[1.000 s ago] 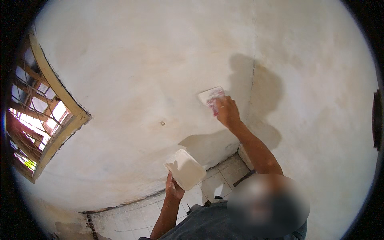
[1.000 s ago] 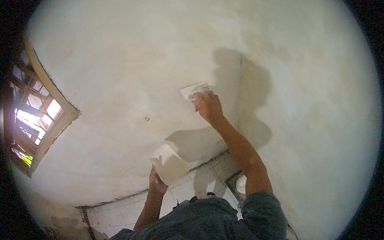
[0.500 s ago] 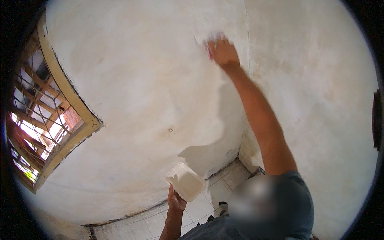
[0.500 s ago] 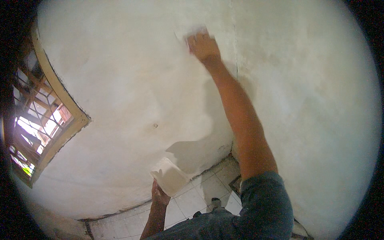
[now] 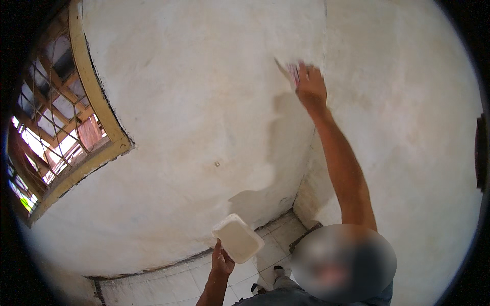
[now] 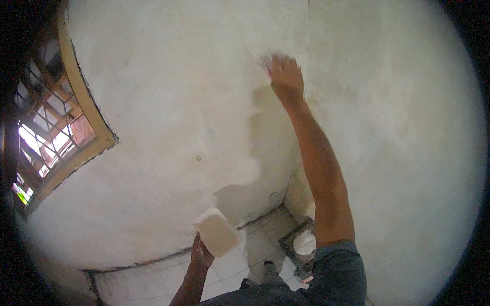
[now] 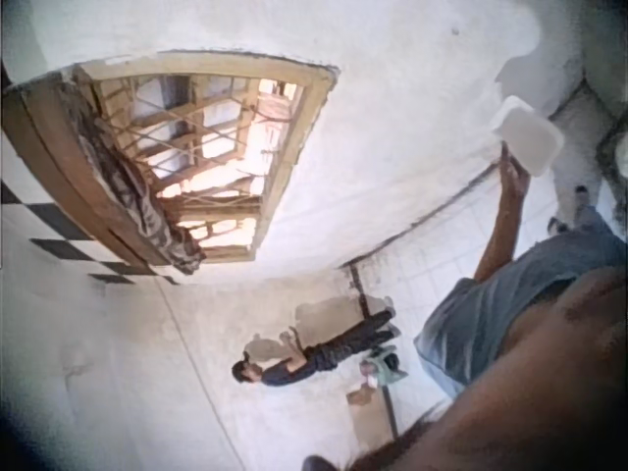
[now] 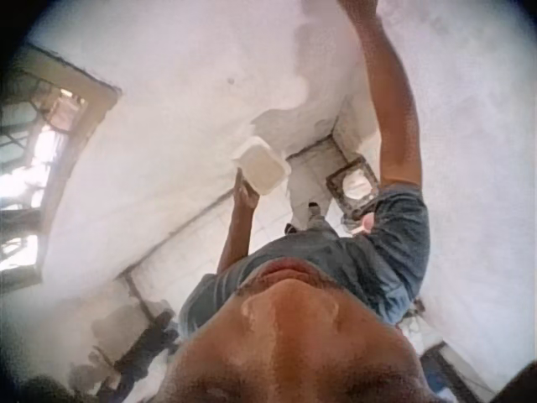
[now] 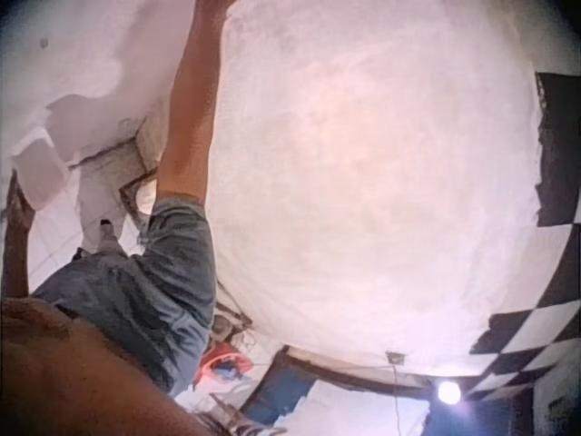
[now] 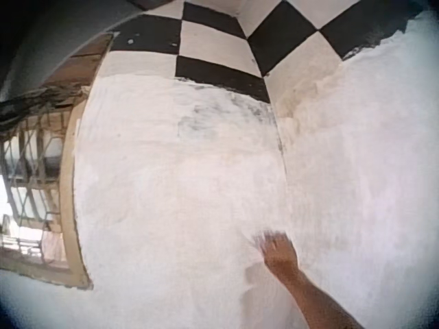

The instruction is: The person patches a wall by repeatedly dipping a putty knife into a container of white putty and spreading the material across various sections of the wall surface.

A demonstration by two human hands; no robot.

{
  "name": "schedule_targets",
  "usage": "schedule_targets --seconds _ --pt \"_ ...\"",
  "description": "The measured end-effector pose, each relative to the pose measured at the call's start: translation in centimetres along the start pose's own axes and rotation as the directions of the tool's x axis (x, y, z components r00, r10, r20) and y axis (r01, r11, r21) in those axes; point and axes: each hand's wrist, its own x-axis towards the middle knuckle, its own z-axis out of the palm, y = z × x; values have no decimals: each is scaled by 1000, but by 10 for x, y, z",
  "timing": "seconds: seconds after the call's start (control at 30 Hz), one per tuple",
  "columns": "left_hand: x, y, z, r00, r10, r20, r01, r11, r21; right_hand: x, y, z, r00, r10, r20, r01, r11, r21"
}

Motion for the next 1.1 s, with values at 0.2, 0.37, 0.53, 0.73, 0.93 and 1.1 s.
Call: schedule_targets --seconds 0.2,0.37,0.53,0.73,0.93,1.1 --pt "3 -17 36 992 124 -32 -125 991 -37 104 -29 5 991 -129 40 128 991 28" --pt "24 -38 56 973 211 -89 -215 976 -38 -60 -64 48 828 -2 560 -249 895 371" --pt "30 -48 77 962 257 -94 -265 961 -82 -291 -97 22 844 -177 507 26 957 290" --pt "39 -68 76 940 275 -200 -300 948 -105 -349 -136 23 117 361 925 -890 -376 258" --pt "46 -66 69 933 278 -228 -297 954 -52 -254 -178 74 -294 -44 955 -357 -921 -153" --pt "37 -64 61 927 293 -235 -316 946 -65 -54 -183 16 46 -93 995 -405 -912 -67"
